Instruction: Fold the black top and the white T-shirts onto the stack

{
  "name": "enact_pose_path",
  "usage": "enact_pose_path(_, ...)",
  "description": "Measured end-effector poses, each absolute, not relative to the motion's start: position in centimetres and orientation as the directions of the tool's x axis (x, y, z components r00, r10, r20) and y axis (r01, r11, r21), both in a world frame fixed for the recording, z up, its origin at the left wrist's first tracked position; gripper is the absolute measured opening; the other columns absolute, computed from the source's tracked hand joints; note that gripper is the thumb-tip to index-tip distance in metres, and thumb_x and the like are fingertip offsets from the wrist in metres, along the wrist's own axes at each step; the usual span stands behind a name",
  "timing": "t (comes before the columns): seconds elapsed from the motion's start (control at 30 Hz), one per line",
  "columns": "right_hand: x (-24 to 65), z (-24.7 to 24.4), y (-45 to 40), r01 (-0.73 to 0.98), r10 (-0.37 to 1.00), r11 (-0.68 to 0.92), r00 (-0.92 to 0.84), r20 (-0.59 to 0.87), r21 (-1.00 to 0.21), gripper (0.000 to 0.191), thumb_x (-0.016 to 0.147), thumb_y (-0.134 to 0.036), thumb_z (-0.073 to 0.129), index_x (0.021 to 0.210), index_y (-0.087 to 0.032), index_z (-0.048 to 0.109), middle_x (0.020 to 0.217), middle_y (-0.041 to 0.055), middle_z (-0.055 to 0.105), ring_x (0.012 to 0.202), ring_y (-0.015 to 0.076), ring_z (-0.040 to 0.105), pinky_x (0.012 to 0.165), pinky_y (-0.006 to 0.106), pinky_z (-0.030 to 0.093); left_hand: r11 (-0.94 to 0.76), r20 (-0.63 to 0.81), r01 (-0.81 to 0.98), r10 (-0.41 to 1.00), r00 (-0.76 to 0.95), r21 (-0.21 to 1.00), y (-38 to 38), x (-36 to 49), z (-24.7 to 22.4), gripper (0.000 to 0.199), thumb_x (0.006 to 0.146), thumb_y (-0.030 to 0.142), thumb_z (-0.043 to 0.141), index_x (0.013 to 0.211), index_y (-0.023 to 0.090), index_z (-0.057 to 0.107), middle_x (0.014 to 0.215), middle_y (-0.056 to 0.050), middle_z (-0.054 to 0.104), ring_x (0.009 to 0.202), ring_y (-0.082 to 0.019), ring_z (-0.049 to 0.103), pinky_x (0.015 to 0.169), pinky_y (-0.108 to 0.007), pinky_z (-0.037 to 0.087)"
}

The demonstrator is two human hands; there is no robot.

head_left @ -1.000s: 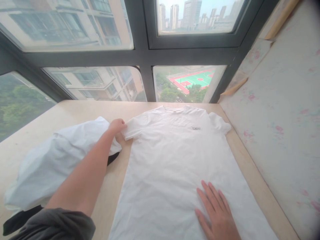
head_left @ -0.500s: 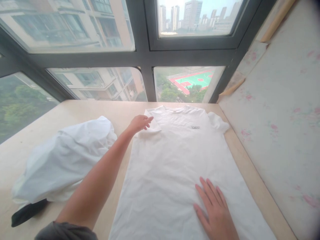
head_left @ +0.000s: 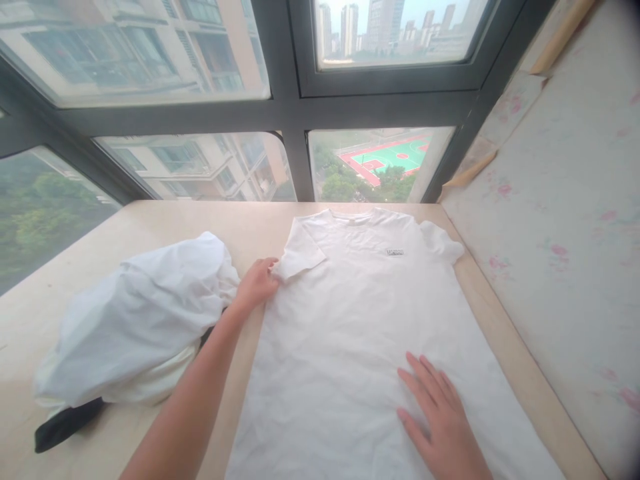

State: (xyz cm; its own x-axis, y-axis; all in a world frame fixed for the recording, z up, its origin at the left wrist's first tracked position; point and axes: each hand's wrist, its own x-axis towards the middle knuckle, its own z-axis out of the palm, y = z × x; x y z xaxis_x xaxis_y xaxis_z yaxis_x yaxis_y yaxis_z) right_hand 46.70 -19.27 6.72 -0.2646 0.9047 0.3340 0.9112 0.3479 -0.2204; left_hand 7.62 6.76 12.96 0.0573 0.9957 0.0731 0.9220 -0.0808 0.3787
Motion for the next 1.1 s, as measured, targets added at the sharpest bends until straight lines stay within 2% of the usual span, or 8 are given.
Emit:
enact_pose_path(0.13, 47.8, 8.5, -17.0, 0.869, 0.970, 0.197, -0.104, 0.220, -0.455, 0.043, 0.095, -0.041, 0.051, 0.136, -0.028, 0.055, 0.142, 0.0043, 0.057, 0.128, 0.0250, 0.056, 0.102, 0.042, 0.053, -0.052, 0.154, 0.935, 0.988, -0.002, 0.350, 6.0, 7.7, 11.6, 0.040, 0.081, 0.023, 0.054, 0.119, 0.015, 0.057, 0.115, -0.014, 0.063, 0.109, -0.028, 0.062, 0.095, -0.039, 0.050)
enact_pose_path(0.23, 47.2, 10.9, -12.7, 0.790, 0.988, 0.052, 0.047, 0.145, -0.611, 0.042, 0.095, -0.042, 0.048, 0.132, -0.025, 0.058, 0.134, 0.0072, 0.062, 0.119, 0.0246, 0.062, 0.098, 0.042, 0.055, -0.088, 0.215, 0.938, 0.976, 0.015, 0.335, 5.8, 8.0, 11.2, 0.036, 0.083, 0.023, 0.053, 0.118, 0.015, 0.055, 0.118, -0.015, 0.061, 0.112, -0.028, 0.059, 0.097, -0.039, 0.048)
enact_pose_path(0.3, 45.8, 12.6, -8.6, 0.710, 0.993, 0.054, 0.033, 0.110, -0.702, 0.042, 0.095, -0.042, 0.049, 0.131, -0.025, 0.059, 0.133, 0.0082, 0.063, 0.117, 0.0243, 0.064, 0.097, 0.042, 0.055, -0.121, 0.252, 0.940, 0.967, 0.039, 0.320, 5.6, 8.3, 11.2, 0.035, 0.084, 0.021, 0.053, 0.119, 0.016, 0.055, 0.120, -0.014, 0.060, 0.114, -0.028, 0.057, 0.099, -0.038, 0.046)
enact_pose_path(0.4, 42.6, 14.8, -1.1, 0.603, 0.992, 0.120, -0.113, 0.064, -0.789, 0.043, 0.092, -0.039, 0.054, 0.132, -0.024, 0.057, 0.133, 0.0072, 0.063, 0.119, 0.0217, 0.062, 0.099, 0.038, 0.053, -0.135, 0.297, 0.950, 0.954, 0.047, 0.282, 5.2, 8.7, 11.2, 0.031, 0.085, 0.019, 0.052, 0.115, 0.017, 0.058, 0.118, -0.013, 0.061, 0.112, -0.031, 0.056, 0.097, -0.042, 0.045)
enact_pose_path(0.63, 33.1, 15.7, 15.7, 0.617, 0.991, 0.064, -0.134, -0.025, -0.785, 0.041, 0.090, -0.032, 0.056, 0.129, -0.017, 0.058, 0.120, 0.0090, 0.068, 0.107, 0.0194, 0.063, 0.097, 0.035, 0.047, -0.183, 0.337, 0.955, 0.936, 0.097, 0.232, 4.6, 9.1, 10.6, 0.025, 0.085, 0.012, 0.051, 0.103, 0.022, 0.064, 0.107, -0.010, 0.066, 0.104, -0.029, 0.058, 0.089, -0.042, 0.044)
enact_pose_path(0.83, 26.3, 13.3, 22.7, 0.644, 0.984, 0.039, -0.159, -0.084, -0.764, 0.053, 0.090, -0.038, 0.057, 0.136, -0.011, 0.052, 0.112, 0.0133, 0.068, 0.093, 0.0198, 0.064, 0.090, 0.037, 0.049, -0.218, 0.363, 0.950, 0.923, 0.126, 0.223, 4.3, 8.4, 10.1, 0.021, 0.089, 0.015, 0.053, 0.101, 0.023, 0.068, 0.106, -0.008, 0.070, 0.101, -0.026, 0.060, 0.087, -0.041, 0.043)
enact_pose_path(0.97, 24.5, 12.9, 24.8, 0.660, 0.979, 0.083, -0.196, -0.064, -0.746, 0.048, 0.080, -0.028, 0.067, 0.125, -0.012, 0.062, 0.101, 0.0095, 0.069, 0.089, 0.0200, 0.063, 0.088, 0.034, 0.049, -0.235, 0.381, 0.947, 0.914, 0.139, 0.217, 4.2, 8.3, 10.1, 0.022, 0.089, 0.014, 0.053, 0.099, 0.025, 0.069, 0.102, -0.007, 0.071, 0.100, -0.024, 0.061, 0.096, -0.042, 0.041)
enact_pose_path(1.1, 24.2, 12.5, 25.8, 0.660, 0.986, 0.088, -0.166, -0.031, -0.746, 0.040, 0.079, -0.022, 0.060, 0.119, -0.014, 0.066, 0.100, 0.0071, 0.070, 0.084, 0.0173, 0.063, 0.085, 0.031, 0.050, -0.229, 0.433, 0.953, 0.893, 0.124, 0.199, 4.0, 8.2, 10.3, 0.022, 0.090, 0.013, 0.052, 0.097, 0.025, 0.068, 0.096, -0.005, 0.071, 0.096, -0.023, 0.062, 0.108, -0.046, 0.034)
